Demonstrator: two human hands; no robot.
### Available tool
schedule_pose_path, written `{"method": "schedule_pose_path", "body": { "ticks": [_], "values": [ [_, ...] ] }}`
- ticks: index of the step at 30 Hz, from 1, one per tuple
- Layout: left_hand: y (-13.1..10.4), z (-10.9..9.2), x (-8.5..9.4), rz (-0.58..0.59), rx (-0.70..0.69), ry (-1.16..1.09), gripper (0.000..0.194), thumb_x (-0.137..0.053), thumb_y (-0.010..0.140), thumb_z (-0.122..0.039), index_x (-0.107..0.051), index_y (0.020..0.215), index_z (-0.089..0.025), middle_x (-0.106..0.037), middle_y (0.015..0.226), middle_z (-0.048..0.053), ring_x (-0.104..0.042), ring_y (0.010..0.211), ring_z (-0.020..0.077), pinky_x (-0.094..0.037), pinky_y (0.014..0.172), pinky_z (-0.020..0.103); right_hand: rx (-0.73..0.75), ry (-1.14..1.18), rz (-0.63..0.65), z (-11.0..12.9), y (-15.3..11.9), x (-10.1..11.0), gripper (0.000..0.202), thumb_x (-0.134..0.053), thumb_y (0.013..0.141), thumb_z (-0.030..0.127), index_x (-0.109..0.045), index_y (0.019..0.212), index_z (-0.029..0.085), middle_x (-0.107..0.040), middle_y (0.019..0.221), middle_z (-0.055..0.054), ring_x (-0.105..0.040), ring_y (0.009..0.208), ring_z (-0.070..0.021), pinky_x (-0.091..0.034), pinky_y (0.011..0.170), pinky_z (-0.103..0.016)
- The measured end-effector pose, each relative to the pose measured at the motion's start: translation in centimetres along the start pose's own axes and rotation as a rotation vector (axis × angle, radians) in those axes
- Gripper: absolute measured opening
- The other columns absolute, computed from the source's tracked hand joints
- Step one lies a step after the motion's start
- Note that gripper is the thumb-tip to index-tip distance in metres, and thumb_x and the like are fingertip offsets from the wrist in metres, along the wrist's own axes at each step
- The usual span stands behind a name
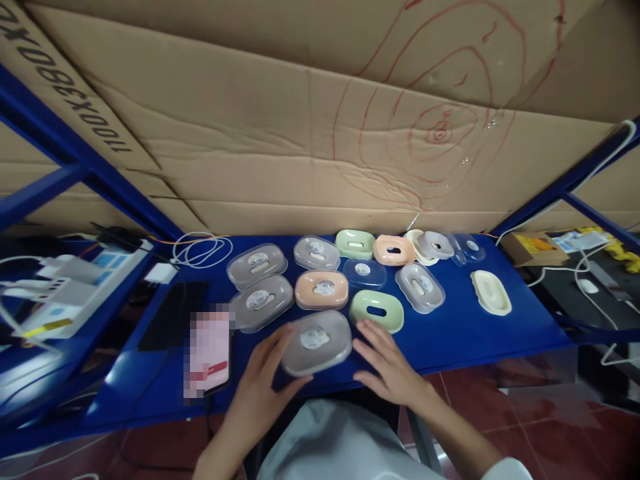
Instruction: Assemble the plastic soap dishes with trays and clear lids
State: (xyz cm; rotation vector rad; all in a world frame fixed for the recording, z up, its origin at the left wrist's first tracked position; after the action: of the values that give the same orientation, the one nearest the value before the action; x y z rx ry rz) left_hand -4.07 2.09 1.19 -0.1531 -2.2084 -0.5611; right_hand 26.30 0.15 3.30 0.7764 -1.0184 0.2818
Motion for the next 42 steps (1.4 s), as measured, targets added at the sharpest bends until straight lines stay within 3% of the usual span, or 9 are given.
{"method": "schedule_pose_path", "body": {
  "ticks": [6, 10, 16, 20, 23, 28, 32, 36, 42],
  "values": [
    [7.9, 6.9, 5.7, -0.273, 0.039, 0.213, 0.075, -0.068, 0.096, -0.063, -0.048, 0.157, -0.024, -0.06, 0.15, 0.017, -0.058, 0.139, 0.041, -0.049, 0.117, 0.061, -0.036, -0.091, 0.082, -1.6, 3.9, 1.2, 0.047, -0.058, 0.108, 0.029, -0.057, 0.155, 0.026, -0.055, 0.162, -0.012, -0.048, 0.153, -0.0312, -0.046, 0.125, -0.057],
    [12.2, 10.5, 6.5, -0.249, 0.091, 0.23, 0.081, -0.065, 0.097, -0.067, -0.045, 0.155, -0.015, -0.061, 0.149, 0.018, -0.058, 0.139, 0.0421, -0.048, 0.115, 0.065, 0.023, -0.138, 0.156, -1.6, 6.2, -0.1, 0.045, -0.058, 0.108, 0.031, -0.059, 0.153, 0.024, -0.054, 0.163, -0.013, -0.047, 0.154, -0.031, -0.043, 0.126, -0.057],
    [13.6, 11.0, 6.4, -0.135, 0.137, 0.165, 0.079, -0.055, 0.105, -0.062, -0.028, 0.162, -0.015, -0.051, 0.157, 0.011, -0.048, 0.149, 0.0422, -0.043, 0.119, 0.066, 0.003, -0.187, 0.215, -2.8, 9.6, -1.6, 0.045, -0.06, 0.107, 0.031, -0.059, 0.151, 0.022, -0.056, 0.161, -0.015, -0.048, 0.153, -0.0329, -0.043, 0.125, -0.058],
    [11.8, 8.6, 7.2, -0.228, 0.1, 0.153, 0.086, -0.063, 0.101, -0.061, -0.029, 0.163, -0.014, -0.045, 0.163, 0.019, -0.043, 0.153, 0.0437, -0.041, 0.123, 0.066, -0.002, -0.135, 0.221, -4.8, 10.9, -0.7, 0.041, -0.055, 0.11, 0.032, -0.059, 0.15, 0.022, -0.054, 0.163, -0.012, -0.048, 0.154, -0.0289, -0.038, 0.127, -0.056],
    [8.0, 4.4, 6.4, -0.34, 0.068, 0.16, 0.064, -0.066, 0.102, -0.048, -0.046, 0.156, -0.021, -0.051, 0.159, 0.016, -0.048, 0.151, 0.0381, -0.041, 0.126, 0.059, -0.111, -0.14, 0.127, -7.5, 10.1, 1.2, 0.04, -0.046, 0.113, 0.029, -0.06, 0.15, 0.023, -0.059, 0.159, -0.01, -0.052, 0.151, -0.0253, -0.039, 0.126, -0.052],
    [1.8, -3.7, -0.7, -0.125, 0.003, -0.053, 0.044, -0.06, 0.106, -0.031, -0.056, 0.149, -0.032, -0.067, 0.142, 0.008, -0.067, 0.129, 0.0252, -0.059, 0.107, 0.042, -0.264, -0.287, 0.134, -12.4, 10.4, 2.8, 0.039, -0.042, 0.111, 0.021, -0.066, 0.142, 0.02, -0.07, 0.145, -0.012, -0.06, 0.14, -0.029, -0.041, 0.118, -0.052],
    [0.5, -7.6, -5.5, 0.004, -0.148, -0.133, 0.04, -0.06, 0.105, -0.024, -0.062, 0.144, -0.029, -0.068, 0.141, 0.01, -0.068, 0.126, 0.025, -0.059, 0.105, 0.042, -0.345, -0.39, 0.25, -14.8, 14.6, 1.6, 0.033, -0.056, 0.106, 0.024, -0.071, 0.133, 0.015, -0.075, 0.133, -0.018, -0.063, 0.131, -0.0341, -0.035, 0.116, -0.054],
    [1.2, -8.4, -6.0, 0.065, -0.24, -0.124, 0.037, -0.058, 0.105, -0.02, -0.065, 0.14, -0.029, -0.068, 0.141, 0.01, -0.068, 0.125, 0.0258, -0.057, 0.106, 0.046, -0.382, -0.39, 0.225, -16.1, 17.0, 1.2, 0.026, -0.055, 0.107, 0.025, -0.079, 0.107, 0.018, -0.082, 0.107, -0.014, -0.072, 0.106, -0.0298, -0.034, 0.114, -0.052],
    [2.7, -7.1, -4.0, -0.093, -0.166, -0.122, 0.033, -0.056, 0.107, -0.022, -0.064, 0.139, -0.027, -0.07, 0.136, 0.01, -0.068, 0.122, 0.0231, -0.058, 0.102, 0.039, -0.475, -0.338, -0.078, -15.1, 14.5, 3.6, 0.041, -0.036, 0.115, 0.036, -0.073, 0.122, 0.02, -0.08, 0.12, -0.014, -0.072, 0.113, -0.028, -0.035, 0.116, -0.05]
  ]
}}
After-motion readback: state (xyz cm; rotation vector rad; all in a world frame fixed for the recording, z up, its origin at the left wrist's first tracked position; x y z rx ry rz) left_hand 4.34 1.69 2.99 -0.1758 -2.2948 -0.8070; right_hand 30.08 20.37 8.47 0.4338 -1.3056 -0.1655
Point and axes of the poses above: each hand's wrist, its own y-axis towards the middle knuckle, its own x-axis out of the back of the hand, z = x × y, the point moved 2 cm from there along y, towards the middle knuckle
